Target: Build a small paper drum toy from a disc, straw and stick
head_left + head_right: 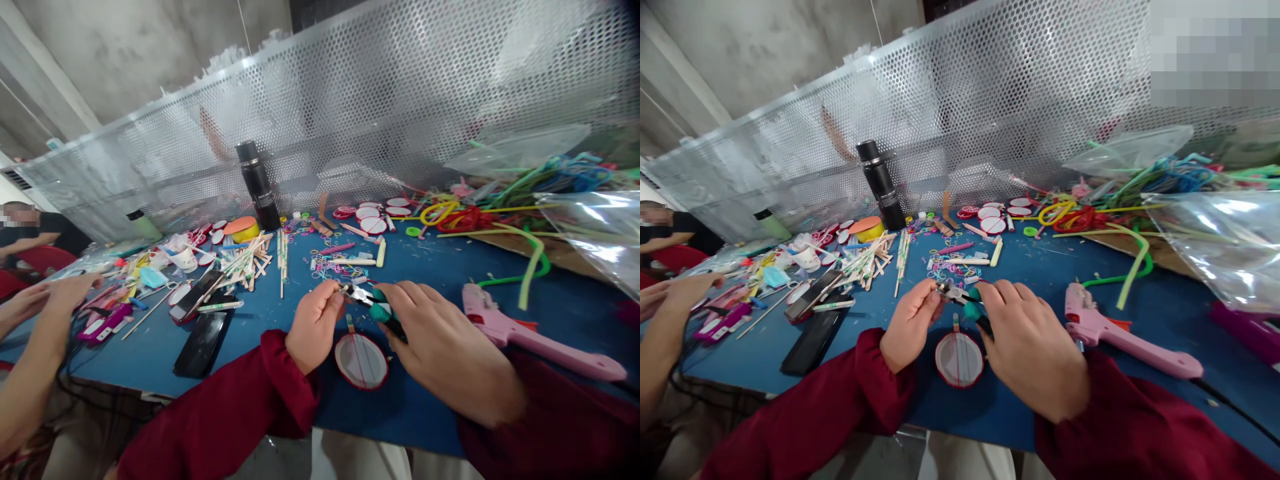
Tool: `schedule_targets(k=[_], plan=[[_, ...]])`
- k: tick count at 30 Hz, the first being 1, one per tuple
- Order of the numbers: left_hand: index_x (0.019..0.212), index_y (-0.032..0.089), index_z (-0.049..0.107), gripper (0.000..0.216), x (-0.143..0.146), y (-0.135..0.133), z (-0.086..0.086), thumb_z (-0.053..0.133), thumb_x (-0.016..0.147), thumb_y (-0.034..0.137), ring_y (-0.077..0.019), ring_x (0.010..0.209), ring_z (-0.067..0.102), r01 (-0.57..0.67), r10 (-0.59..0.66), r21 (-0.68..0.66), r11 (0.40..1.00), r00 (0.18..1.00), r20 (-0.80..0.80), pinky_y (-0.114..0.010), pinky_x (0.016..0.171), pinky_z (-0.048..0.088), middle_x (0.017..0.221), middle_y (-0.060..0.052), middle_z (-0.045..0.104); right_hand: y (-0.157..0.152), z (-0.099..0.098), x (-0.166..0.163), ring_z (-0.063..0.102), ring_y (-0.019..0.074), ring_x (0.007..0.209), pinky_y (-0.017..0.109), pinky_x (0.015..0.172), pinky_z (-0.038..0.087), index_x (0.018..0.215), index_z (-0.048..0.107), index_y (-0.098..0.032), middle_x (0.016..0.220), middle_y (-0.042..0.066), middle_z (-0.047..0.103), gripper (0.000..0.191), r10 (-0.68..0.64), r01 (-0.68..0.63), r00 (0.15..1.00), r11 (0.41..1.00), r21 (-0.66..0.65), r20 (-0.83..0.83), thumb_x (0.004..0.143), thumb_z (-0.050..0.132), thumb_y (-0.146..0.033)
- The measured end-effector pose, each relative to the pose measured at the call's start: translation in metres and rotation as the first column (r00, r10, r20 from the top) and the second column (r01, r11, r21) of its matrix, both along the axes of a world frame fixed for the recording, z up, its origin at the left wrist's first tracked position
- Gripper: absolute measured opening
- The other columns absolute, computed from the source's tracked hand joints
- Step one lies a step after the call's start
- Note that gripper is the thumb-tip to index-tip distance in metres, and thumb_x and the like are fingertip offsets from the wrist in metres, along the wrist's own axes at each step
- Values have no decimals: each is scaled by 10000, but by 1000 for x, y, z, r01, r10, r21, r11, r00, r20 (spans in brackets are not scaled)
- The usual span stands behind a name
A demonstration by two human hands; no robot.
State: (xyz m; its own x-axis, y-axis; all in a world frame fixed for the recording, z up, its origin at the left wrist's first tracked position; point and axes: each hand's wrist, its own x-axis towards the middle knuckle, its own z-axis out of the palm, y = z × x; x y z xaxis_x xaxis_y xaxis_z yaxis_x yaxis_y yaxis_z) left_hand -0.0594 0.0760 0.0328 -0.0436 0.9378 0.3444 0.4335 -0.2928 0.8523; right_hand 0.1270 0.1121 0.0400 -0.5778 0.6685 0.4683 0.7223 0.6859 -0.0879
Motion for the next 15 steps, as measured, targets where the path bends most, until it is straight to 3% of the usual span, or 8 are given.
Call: schedule_targets(k=[7,15], plan=[[765,180,503,347,-4,-4,8,370,1002,395,-121,645,453,30,-24,96,995,998,-63,-256,637,365,678,3,477,6,-3,5,566,287,1136,440,930,495,1342,471,-178,1238,114,613,481,112,-113,991,994,-14,-68,867,514,-240],[828,170,580,378,-6,-4,7,354,1002,418,-137,664,473,43,-35,77,996,994,-103,-261,643,359,692,-11,498,6,-9,8,603,275,1076,416,910,505,1266,504,-177,1158,113,639,407,122,-122,990,992,13,-65,865,522,-240]])
